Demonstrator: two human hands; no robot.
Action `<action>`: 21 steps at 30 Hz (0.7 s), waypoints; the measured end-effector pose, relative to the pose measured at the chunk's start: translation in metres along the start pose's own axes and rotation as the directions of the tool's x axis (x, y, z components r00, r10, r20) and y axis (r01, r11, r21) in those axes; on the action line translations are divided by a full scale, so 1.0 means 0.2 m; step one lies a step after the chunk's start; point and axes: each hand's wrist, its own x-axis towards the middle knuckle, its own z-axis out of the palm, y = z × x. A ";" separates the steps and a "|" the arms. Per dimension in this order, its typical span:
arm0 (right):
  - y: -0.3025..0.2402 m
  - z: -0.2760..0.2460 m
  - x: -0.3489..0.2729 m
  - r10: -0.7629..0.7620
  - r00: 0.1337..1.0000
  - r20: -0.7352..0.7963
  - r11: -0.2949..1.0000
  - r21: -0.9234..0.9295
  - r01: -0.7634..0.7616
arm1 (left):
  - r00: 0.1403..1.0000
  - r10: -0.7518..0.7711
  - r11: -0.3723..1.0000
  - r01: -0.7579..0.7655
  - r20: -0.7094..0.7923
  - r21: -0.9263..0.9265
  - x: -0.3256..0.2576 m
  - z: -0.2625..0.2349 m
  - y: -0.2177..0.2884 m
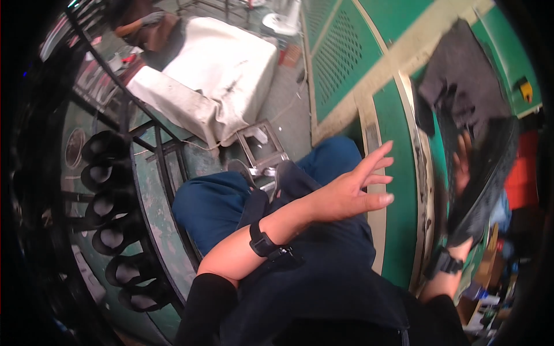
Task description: Inspecting and organizing finished shoes on a production rack.
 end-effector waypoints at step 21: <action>1.89 0.90 -0.05 0.932 0.354 0.081 0.309 0.336 -0.890 | 0.595 -0.419 0.775 -0.159 -0.686 -0.611 -0.70 -0.30 -0.47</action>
